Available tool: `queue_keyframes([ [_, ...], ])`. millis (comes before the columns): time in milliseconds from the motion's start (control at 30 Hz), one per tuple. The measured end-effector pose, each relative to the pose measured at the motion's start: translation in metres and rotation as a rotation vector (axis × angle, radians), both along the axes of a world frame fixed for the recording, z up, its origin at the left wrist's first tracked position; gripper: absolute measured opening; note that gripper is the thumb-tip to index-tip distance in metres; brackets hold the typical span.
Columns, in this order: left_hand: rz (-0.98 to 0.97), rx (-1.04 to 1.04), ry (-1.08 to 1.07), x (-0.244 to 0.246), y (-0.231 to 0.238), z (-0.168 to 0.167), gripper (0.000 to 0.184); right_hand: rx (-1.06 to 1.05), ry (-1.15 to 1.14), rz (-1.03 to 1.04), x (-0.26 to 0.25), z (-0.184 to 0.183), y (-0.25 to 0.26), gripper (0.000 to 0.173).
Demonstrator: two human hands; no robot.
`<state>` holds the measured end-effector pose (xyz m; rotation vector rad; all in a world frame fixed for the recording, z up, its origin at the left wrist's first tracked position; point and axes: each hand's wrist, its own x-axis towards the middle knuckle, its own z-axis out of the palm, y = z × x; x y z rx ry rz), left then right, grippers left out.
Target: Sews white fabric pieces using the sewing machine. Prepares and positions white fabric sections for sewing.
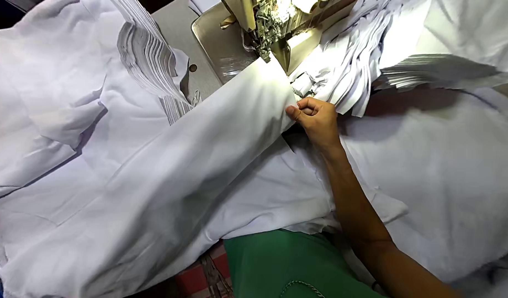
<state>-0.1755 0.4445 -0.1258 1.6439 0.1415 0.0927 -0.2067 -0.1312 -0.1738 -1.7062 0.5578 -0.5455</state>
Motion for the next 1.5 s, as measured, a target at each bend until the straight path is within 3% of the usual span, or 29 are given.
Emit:
queue_keyframes([
  [100, -0.09, -0.452, 0.077, 0.0, -0.031, 0.008, 0.03, 0.053, -0.01, -0.007, -0.014, -0.006, 0.01, 0.019],
  [133, -0.107, -0.439, 0.111, 0.0, -0.035, 0.009, 0.029, 0.053, -0.001, -0.026, -0.017, -0.008, 0.012, 0.017],
  [200, -0.094, -0.159, 0.185, 0.001, -0.041, 0.006, 0.015, 0.04, 0.012, -0.048, -0.019, -0.008, 0.014, 0.015],
  [267, -0.115, 0.007, 0.199, 0.004, -0.053, 0.008, 0.014, 0.039, 0.014, -0.044, -0.02, -0.009, 0.014, 0.013],
  [333, -0.133, 0.01, 0.126, 0.009, -0.061, 0.015, 0.017, 0.049, 0.015, -0.028, -0.02, -0.01, 0.013, 0.012],
  [467, 0.109, 0.11, 0.0, 0.022, -0.069, 0.029, 0.036, 0.039, -0.015, 0.003, -0.03, -0.004, 0.006, 0.012],
  [567, 0.194, 0.119, 0.033, 0.035, -0.077, 0.04, 0.037, 0.033, -0.053, 0.036, -0.038, 0.005, -0.001, 0.009],
  [700, -0.168, 0.237, 0.239, 0.032, -0.088, 0.062, 0.031, 0.031, -0.035, 0.058, -0.039, 0.005, -0.007, 0.008],
  [767, -0.364, 0.346, 0.316, 0.029, -0.097, 0.06, 0.057, 0.028, -0.009, 0.053, -0.039, 0.0, -0.006, 0.009],
  [833, -0.363, 0.259, 0.242, 0.024, -0.098, 0.045, 0.062, 0.013, 0.018, 0.055, -0.039, -0.004, -0.004, 0.011],
  [933, -0.155, -0.03, 0.019, 0.016, -0.116, 0.024, 0.029, 0.005, 0.023, 0.037, -0.041, -0.012, -0.002, 0.012],
  [1000, -0.04, -0.13, -0.048, 0.017, -0.133, 0.017, 0.019, 0.001, -0.003, 0.019, -0.043, -0.017, -0.001, 0.011],
  [1233, -0.066, -0.32, 0.007, 0.032, -0.152, 0.02, 0.027, 0.011, -0.091, -0.023, -0.037, -0.035, 0.005, 0.011],
  [1500, -0.072, -0.278, -0.039, 0.049, -0.152, 0.036, 0.032, 0.018, -0.128, -0.035, -0.026, -0.035, 0.005, 0.01],
])
